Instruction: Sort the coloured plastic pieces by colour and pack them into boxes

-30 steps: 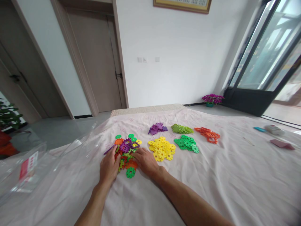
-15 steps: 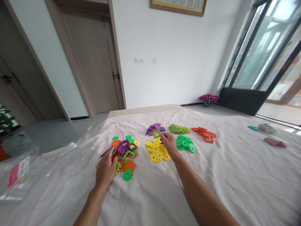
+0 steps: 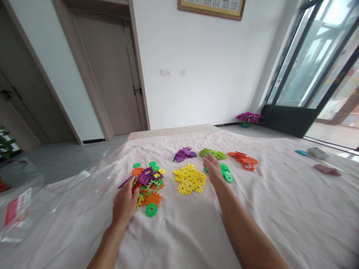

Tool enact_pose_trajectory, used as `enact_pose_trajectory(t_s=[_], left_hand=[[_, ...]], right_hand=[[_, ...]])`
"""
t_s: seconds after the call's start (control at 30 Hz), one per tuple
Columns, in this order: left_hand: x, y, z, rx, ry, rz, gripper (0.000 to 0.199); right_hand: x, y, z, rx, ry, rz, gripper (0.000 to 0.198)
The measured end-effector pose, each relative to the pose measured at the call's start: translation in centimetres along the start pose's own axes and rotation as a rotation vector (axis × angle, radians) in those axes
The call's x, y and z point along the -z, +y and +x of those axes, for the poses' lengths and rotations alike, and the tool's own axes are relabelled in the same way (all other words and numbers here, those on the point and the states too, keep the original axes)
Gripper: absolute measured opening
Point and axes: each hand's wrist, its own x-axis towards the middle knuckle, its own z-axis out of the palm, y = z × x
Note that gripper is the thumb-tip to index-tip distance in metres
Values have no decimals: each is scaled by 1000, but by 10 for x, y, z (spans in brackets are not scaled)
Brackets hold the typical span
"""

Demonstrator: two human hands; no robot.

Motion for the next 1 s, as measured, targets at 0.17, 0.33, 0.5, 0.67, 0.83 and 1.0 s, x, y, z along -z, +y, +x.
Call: enact_pose_trajectory(t_s=[0.17,0.33,0.5,0.67,0.83,1.0], left_hand=[[0,-1,-1,-12,16,-3,50],[-1,-1,-2,3,28,-16,50],[0,0,-1,-6,42,-22,50],[2,1,0,-25,48,-19,49],[1,1,0,-33,44,-3,49],[1,1,0,-39,45,4,49]], right_hand=[[-33,-1,-27,198,-197,-242,37],[-71,-14,-83,451,-519,-598,23],[-86,-20,-129,628,-704,-929,20],[-92,-18,-148,667,-675,-1074,18],[-101,-17,-152,658,-709,-1048,21],[-108,-8,-148,636,-682,-1015,22]])
